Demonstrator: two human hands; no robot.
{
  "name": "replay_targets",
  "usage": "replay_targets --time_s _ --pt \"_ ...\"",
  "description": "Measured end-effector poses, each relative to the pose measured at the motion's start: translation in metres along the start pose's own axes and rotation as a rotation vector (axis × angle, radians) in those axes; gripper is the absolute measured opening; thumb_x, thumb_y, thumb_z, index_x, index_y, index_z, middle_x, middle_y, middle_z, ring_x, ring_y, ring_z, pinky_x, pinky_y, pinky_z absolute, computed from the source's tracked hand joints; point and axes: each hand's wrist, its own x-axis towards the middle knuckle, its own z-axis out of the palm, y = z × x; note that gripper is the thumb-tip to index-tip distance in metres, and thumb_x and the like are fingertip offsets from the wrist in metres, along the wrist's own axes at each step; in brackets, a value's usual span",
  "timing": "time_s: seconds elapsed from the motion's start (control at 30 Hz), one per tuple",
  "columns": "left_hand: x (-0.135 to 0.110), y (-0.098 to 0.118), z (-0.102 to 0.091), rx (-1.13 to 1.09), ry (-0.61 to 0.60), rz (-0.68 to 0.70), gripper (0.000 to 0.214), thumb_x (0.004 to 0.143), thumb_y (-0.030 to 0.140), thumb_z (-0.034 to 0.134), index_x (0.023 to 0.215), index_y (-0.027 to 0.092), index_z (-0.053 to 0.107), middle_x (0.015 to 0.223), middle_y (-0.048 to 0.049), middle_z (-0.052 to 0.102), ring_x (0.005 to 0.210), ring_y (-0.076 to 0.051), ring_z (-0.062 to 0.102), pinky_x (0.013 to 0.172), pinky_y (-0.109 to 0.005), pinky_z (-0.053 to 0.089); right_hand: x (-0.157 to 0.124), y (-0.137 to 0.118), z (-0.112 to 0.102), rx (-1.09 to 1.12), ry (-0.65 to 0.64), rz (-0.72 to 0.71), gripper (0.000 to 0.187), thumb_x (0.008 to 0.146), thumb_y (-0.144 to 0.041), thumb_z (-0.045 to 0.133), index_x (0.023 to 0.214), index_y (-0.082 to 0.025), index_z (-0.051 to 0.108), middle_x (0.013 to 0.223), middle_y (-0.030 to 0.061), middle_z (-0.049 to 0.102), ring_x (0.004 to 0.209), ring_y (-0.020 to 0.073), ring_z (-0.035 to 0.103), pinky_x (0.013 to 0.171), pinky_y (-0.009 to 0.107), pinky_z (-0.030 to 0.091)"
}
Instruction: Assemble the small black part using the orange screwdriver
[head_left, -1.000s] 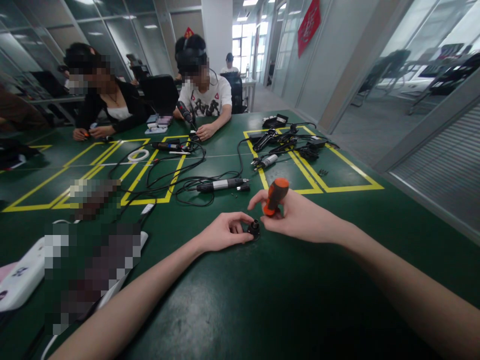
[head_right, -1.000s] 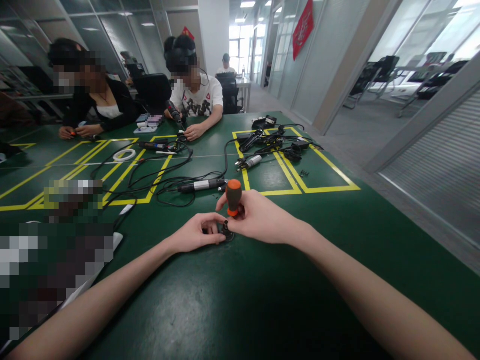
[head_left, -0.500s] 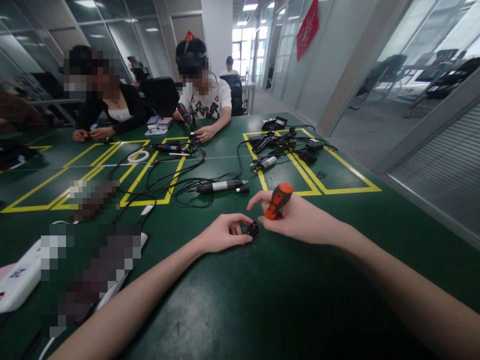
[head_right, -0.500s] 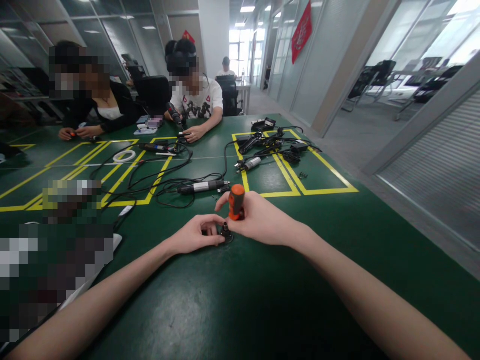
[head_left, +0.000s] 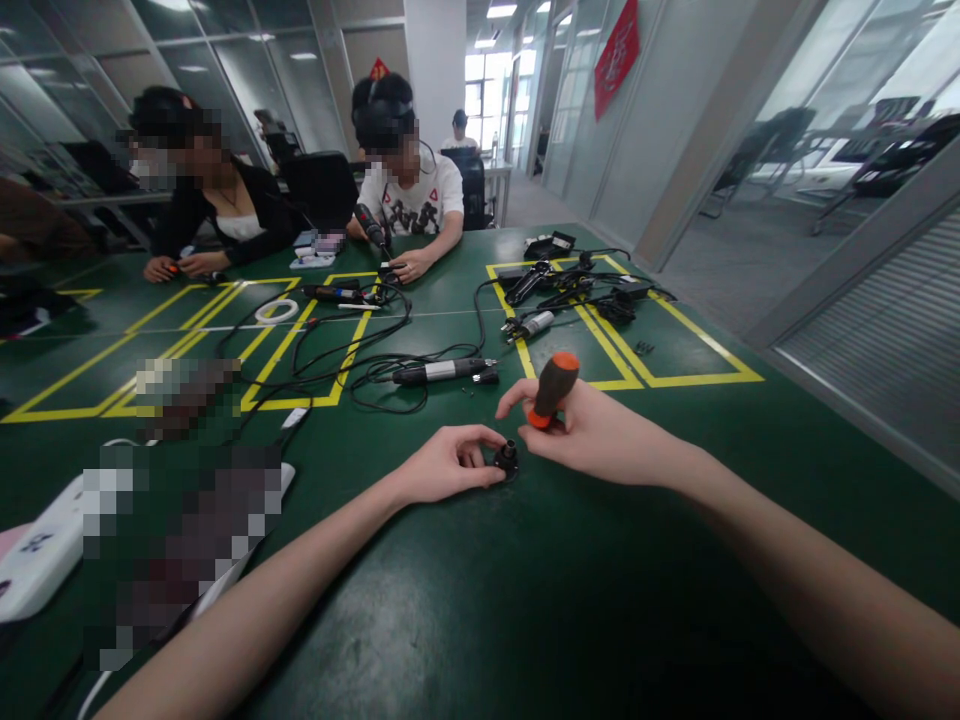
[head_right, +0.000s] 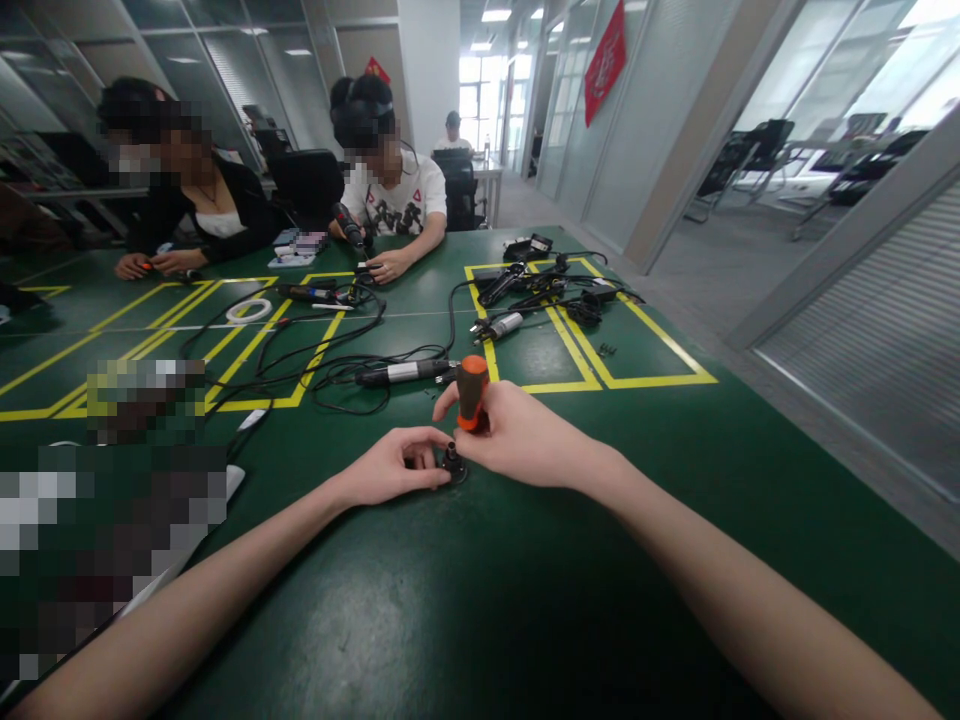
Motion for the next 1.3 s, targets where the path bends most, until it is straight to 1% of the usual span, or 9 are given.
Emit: replay_targets --time_s 0.1,0.2,0.27,0.37,0.57,0.73,0.9,1.13,1.3 --pt "-0.0004 0.0016 0.0001 0.002 0.007 0.012 0.047 0.078 0.035 0.079 0.118 0.012 0.07 0.063 0.0038 0.065 0.055 -0.009 0.054 0.056 -0.02 0.041 -0.0001 0.0001 0.0011 -0.009 0.001 -0.001 0.027 0.076 -0.019 0.06 0.102 -0.018 0.066 0.063 -0.0064 0.047 0.056 0.0128 0.043 0.054 0.025 0.034" --pt "-0.0003 0.0015 0.0003 -0.001 0.0 0.014 0.046 0.079 0.035 0.079 0.118 0.012 0.069 0.062 0.0043 0.065 0.054 -0.009 0.053 0.057 -0.02 0.042 0.0005 -0.0006 0.002 0.016 0.018 -0.03 0.015 0.081 -0.028 0.061 0.093 -0.019 0.064 0.066 -0.0044 0.051 0.059 0.0134 0.046 0.057 0.026 0.036" --pt "0.0001 0.0008 0.0004 -0.004 -0.006 0.012 0.047 0.079 0.035 0.079 0.118 0.011 0.069 0.062 0.0043 0.065 0.053 -0.009 0.052 0.057 -0.021 0.042 0.0008 -0.0012 0.0018 0.028 0.025 -0.039 0.014 0.084 -0.033 0.061 0.088 -0.019 0.063 0.069 -0.0027 0.054 0.062 0.0142 0.048 0.059 0.027 0.039" --pt "0.0005 0.0001 0.0002 -0.007 -0.008 0.017 0.047 0.079 0.035 0.079 0.118 0.012 0.07 0.062 0.0042 0.065 0.054 -0.009 0.053 0.057 -0.02 0.042 0.0004 -0.0014 0.0003 0.007 0.034 -0.028 0.011 0.085 -0.028 0.06 0.091 -0.02 0.063 0.07 -0.0027 0.054 0.063 0.0145 0.049 0.061 0.027 0.04" --pt "-0.0004 0.0013 -0.0002 -0.007 -0.006 0.007 0.048 0.079 0.036 0.079 0.118 0.012 0.07 0.064 0.0029 0.066 0.056 -0.009 0.055 0.058 -0.02 0.042 -0.0017 0.0018 -0.0005 0.011 0.011 -0.018 0.023 0.08 -0.022 0.062 0.103 -0.02 0.063 0.07 -0.0044 0.051 0.063 0.0143 0.049 0.061 0.026 0.04" --pt "-0.001 0.0015 0.0001 -0.006 -0.004 -0.006 0.047 0.079 0.037 0.08 0.119 0.013 0.07 0.063 0.0032 0.066 0.055 -0.009 0.054 0.056 -0.02 0.041 -0.0007 0.0047 0.0022 0.03 0.018 -0.017 0.014 0.086 -0.034 0.062 0.091 -0.021 0.063 0.064 -0.0071 0.044 0.059 0.0127 0.043 0.059 0.026 0.037" --pt "-0.0006 0.002 0.0001 -0.006 -0.005 0.002 0.045 0.079 0.034 0.079 0.118 0.013 0.07 0.063 0.0039 0.065 0.055 -0.009 0.054 0.057 -0.02 0.041 -0.0007 0.0028 0.0006 0.046 -0.007 0.014 0.009 0.084 -0.028 0.061 0.087 -0.021 0.064 0.062 -0.007 0.046 0.058 0.0125 0.043 0.058 0.026 0.037" --pt "-0.0007 0.0021 0.0003 -0.003 0.001 -0.013 0.046 0.079 0.034 0.079 0.118 0.011 0.07 0.064 0.0027 0.066 0.056 -0.009 0.055 0.057 -0.02 0.041 -0.0003 0.0009 -0.0002 0.035 0.035 0.006 0.019 0.077 -0.022 0.063 0.095 -0.019 0.065 0.064 -0.0062 0.048 0.059 0.0129 0.045 0.057 0.025 0.038" --pt "0.0 -0.0014 0.0006 -0.013 0.001 -0.005 0.047 0.078 0.036 0.08 0.118 0.013 0.07 0.064 0.0028 0.067 0.056 -0.01 0.055 0.057 -0.02 0.042 0.0008 0.0003 -0.0002 0.021 0.025 -0.024 0.01 0.08 -0.021 0.057 0.088 -0.019 0.064 0.065 -0.005 0.051 0.057 0.0125 0.042 0.056 0.026 0.036"
